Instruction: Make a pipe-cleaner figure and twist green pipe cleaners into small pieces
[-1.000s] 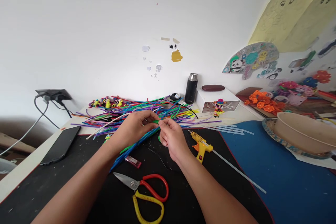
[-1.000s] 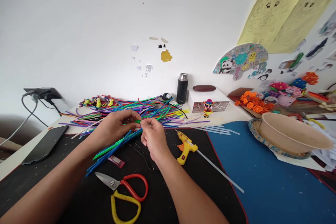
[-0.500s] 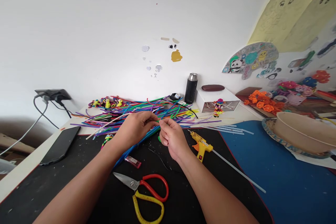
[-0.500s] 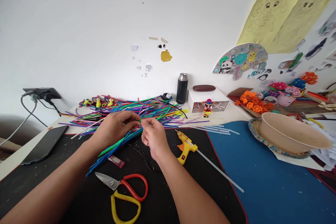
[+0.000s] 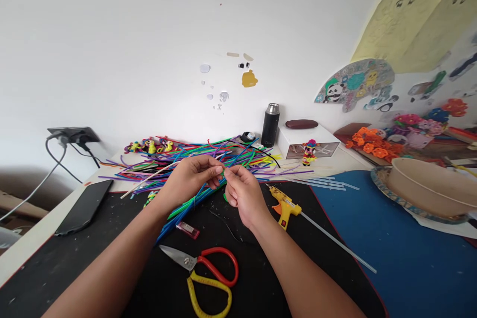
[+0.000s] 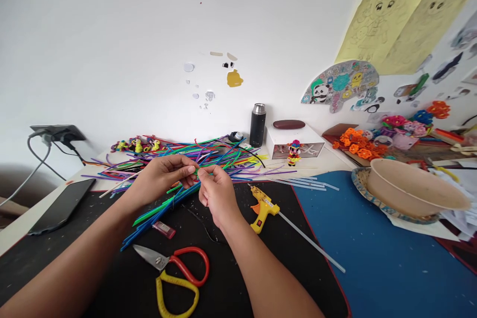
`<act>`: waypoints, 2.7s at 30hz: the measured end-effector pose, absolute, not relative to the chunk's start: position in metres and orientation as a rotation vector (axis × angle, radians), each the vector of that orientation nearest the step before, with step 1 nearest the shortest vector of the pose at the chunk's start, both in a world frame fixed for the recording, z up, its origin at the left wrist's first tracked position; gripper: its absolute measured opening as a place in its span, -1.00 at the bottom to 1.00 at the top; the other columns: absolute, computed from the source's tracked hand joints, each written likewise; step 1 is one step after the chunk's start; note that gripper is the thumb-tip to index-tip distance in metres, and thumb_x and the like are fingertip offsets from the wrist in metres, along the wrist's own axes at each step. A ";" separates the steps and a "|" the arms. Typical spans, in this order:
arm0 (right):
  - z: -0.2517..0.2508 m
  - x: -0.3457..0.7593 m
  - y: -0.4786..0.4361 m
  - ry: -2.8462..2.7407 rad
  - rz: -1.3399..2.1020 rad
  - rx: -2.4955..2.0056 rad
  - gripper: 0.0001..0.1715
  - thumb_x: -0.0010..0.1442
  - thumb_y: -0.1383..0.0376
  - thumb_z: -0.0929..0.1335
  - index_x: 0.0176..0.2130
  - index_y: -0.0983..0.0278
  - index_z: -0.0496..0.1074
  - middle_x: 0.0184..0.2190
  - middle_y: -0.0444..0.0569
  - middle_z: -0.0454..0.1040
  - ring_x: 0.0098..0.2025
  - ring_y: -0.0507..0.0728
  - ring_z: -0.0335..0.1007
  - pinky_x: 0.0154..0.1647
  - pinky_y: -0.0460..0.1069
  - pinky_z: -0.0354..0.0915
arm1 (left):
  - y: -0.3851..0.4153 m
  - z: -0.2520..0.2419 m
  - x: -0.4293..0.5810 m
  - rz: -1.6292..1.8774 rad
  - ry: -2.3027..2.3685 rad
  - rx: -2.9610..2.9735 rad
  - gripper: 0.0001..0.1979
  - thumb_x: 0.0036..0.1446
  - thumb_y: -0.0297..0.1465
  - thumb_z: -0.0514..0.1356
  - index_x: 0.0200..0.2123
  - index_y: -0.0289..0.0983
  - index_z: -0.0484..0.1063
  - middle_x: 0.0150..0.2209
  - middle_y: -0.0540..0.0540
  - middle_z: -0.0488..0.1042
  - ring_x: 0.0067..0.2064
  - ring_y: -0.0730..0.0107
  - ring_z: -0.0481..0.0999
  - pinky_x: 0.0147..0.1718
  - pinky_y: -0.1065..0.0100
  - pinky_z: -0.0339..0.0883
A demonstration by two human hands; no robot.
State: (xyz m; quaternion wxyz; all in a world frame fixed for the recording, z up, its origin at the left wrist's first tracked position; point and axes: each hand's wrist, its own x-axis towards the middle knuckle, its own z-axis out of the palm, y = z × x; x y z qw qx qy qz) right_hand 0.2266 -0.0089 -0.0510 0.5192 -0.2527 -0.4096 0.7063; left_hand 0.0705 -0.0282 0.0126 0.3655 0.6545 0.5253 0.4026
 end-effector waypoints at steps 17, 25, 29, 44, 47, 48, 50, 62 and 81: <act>-0.053 0.225 -0.010 -1.071 1.637 -0.641 -0.58 0.18 -0.02 0.51 -0.32 0.20 0.36 -0.73 -0.40 0.12 -0.74 -0.08 -0.05 -0.71 -0.13 -0.09 | -0.027 0.006 0.077 1.070 1.461 1.720 -0.66 0.23 -0.06 0.28 -0.35 -0.22 0.46 -0.52 0.02 0.50 -0.50 0.33 0.52 -0.46 0.35 0.41; -0.048 0.228 -0.010 -1.010 1.657 -0.648 -0.57 0.18 -0.02 0.51 -0.32 0.21 0.36 -0.71 -0.36 0.21 -0.74 -0.07 0.04 -0.71 -0.13 -0.08 | -0.029 0.006 0.083 1.141 1.432 1.713 -0.63 0.24 -0.02 0.29 -0.28 -0.23 0.49 -0.46 -0.02 0.56 -0.40 0.28 0.58 -0.37 0.33 0.47; -0.049 0.228 -0.010 -0.998 1.658 -0.672 -0.56 0.17 -0.03 0.51 -0.32 0.21 0.35 -0.71 -0.35 0.21 -0.73 -0.07 0.05 -0.71 -0.14 -0.10 | -0.028 0.009 0.079 1.059 1.422 1.727 -0.58 0.21 0.03 0.30 -0.27 -0.24 0.52 -0.45 -0.03 0.56 -0.42 0.30 0.55 -0.39 0.32 0.47; -0.050 0.227 -0.010 -1.004 1.660 -0.649 -0.57 0.17 -0.03 0.52 -0.25 0.22 0.42 -0.69 -0.33 0.27 -0.72 -0.06 0.08 -0.70 -0.13 -0.06 | -0.031 0.015 0.074 1.087 1.399 1.676 -0.57 0.16 0.02 0.35 -0.23 -0.25 0.53 -0.38 -0.06 0.60 -0.36 0.25 0.63 -0.33 0.29 0.52; -0.052 0.227 -0.009 -1.012 1.635 -0.643 -0.60 0.18 -0.01 0.52 -0.26 0.23 0.42 -0.70 -0.34 0.25 -0.72 -0.06 0.07 -0.70 -0.12 -0.03 | -0.029 0.012 0.074 1.064 1.391 1.671 -0.55 0.17 0.04 0.35 -0.22 -0.25 0.53 -0.38 -0.06 0.60 -0.36 0.24 0.62 -0.33 0.29 0.51; -0.052 0.227 -0.008 -1.015 1.630 -0.642 -0.60 0.19 0.00 0.51 -0.26 0.22 0.42 -0.70 -0.35 0.25 -0.72 -0.06 0.06 -0.70 -0.12 -0.03 | -0.028 0.011 0.073 1.056 1.390 1.668 -0.54 0.16 0.05 0.35 -0.22 -0.25 0.53 -0.38 -0.06 0.60 -0.36 0.25 0.62 -0.34 0.29 0.51; -0.052 0.228 -0.008 -1.024 1.620 -0.640 -0.62 0.20 0.01 0.50 -0.27 0.22 0.41 -0.71 -0.35 0.23 -0.73 -0.06 0.05 -0.69 -0.11 -0.03 | -0.027 0.010 0.071 1.044 1.389 1.667 -0.54 0.16 0.06 0.35 -0.24 -0.25 0.53 -0.40 -0.05 0.58 -0.36 0.25 0.61 -0.34 0.30 0.50; -0.052 0.226 -0.009 -1.050 1.636 -0.623 -0.63 0.17 0.03 0.51 -0.30 0.23 0.41 -0.72 -0.37 0.19 -0.73 -0.08 0.02 -0.70 -0.12 -0.08 | -0.027 0.010 0.069 0.928 1.435 1.748 -0.64 0.24 -0.02 0.24 -0.35 -0.21 0.40 -0.52 0.02 0.47 -0.48 0.32 0.47 -0.44 0.33 0.35; -0.049 0.234 -0.005 -1.132 1.710 -0.652 -0.61 0.17 0.02 0.52 -0.29 0.22 0.39 -0.72 -0.39 0.14 -0.73 -0.08 0.01 -0.69 -0.13 -0.10 | -0.024 0.010 0.067 0.912 1.380 1.646 -0.55 0.15 0.06 0.31 -0.37 -0.23 0.43 -0.56 0.03 0.44 -0.52 0.37 0.42 -0.48 0.35 0.27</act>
